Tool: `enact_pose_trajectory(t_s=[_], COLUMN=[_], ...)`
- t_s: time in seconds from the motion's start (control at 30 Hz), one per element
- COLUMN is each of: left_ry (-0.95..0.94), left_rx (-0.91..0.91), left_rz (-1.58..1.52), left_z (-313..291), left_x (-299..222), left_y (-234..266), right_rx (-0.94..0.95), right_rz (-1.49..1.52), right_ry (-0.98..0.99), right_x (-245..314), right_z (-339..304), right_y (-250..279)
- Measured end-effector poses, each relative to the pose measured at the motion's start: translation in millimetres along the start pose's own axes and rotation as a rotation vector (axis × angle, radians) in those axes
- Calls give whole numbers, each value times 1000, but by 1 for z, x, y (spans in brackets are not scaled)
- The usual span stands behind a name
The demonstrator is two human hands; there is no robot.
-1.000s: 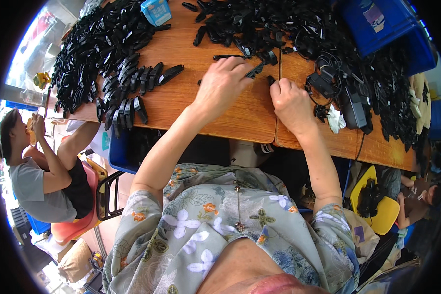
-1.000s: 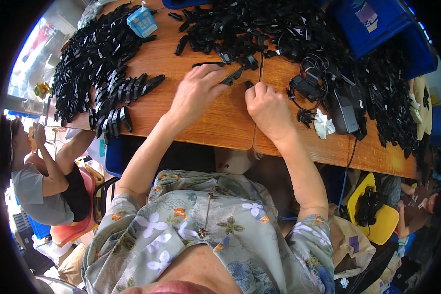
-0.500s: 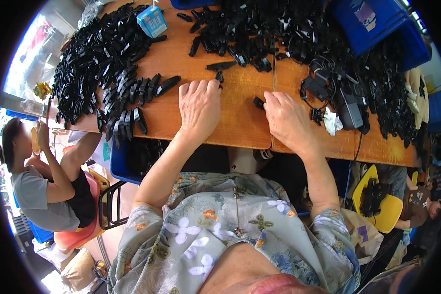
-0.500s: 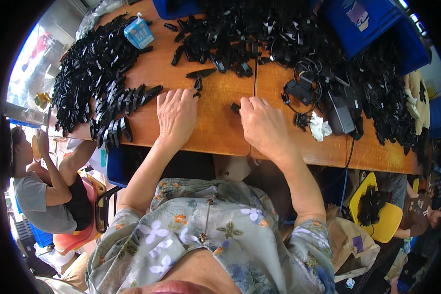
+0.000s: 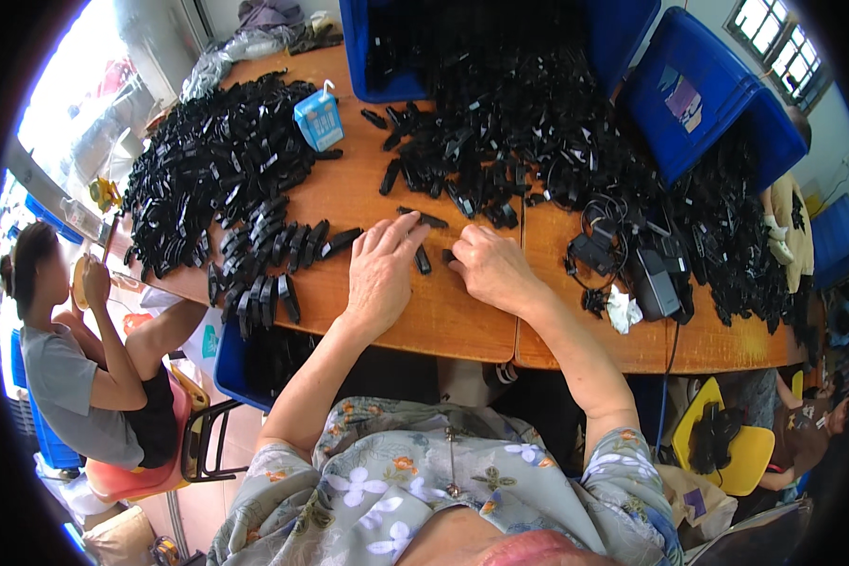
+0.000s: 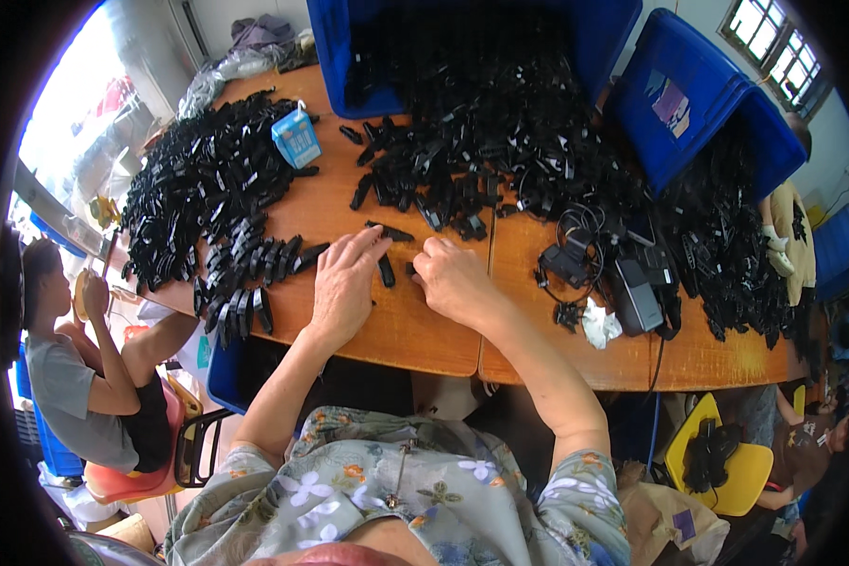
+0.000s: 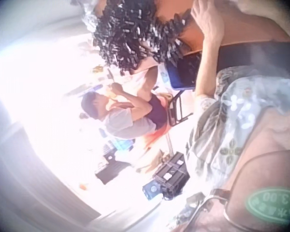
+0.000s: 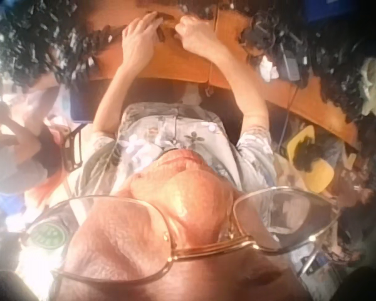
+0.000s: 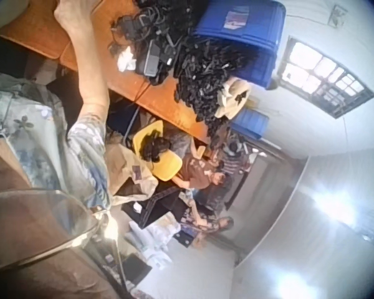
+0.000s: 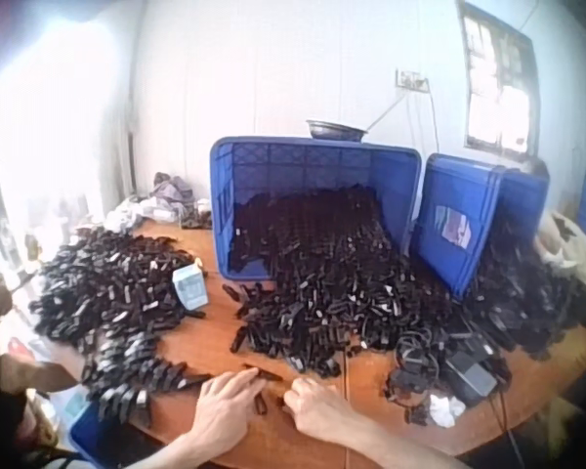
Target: The person assembles plastic components by fitting small plastic pieces into larger plastic parts by hand and placing the assembled parts on the table.
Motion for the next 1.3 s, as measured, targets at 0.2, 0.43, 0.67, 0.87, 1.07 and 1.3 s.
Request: enact_pose_trajectory(t_s=[0.2,0.43,0.67,0.87,1.07,1.3], left_ry=[68,2,21,17,49,301], left_rx=[219,162,227,270,190,-105], left_rz=[-138,-236,-246,-276,-196,98], left_z=[2,24,17,14,11,-2], left_x=[21,21,23,19,18,43], left_y=[-32,-32,-38,-42,-35,-7], right_rx=[-200,-71,62,-108,-172,-403], right_rz=[327,471,359,154,271,-84], right_ry=[99,207,180,235,176,-253], right_x=[-22,-32,-28,4,-18,-99], right_z=[10,6,3,0,2,-13], right_y=[-2,17,11,9,19,28])
Point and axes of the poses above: each hand's wrist, its own z-axis towards the middle knuckle, its own y-axis out of the back of the hand, x = y × z, the point moved 10 cm from there along z, towards the middle knuckle, and after that the axes turned 13 degrees about x, right-handed, at the moved point
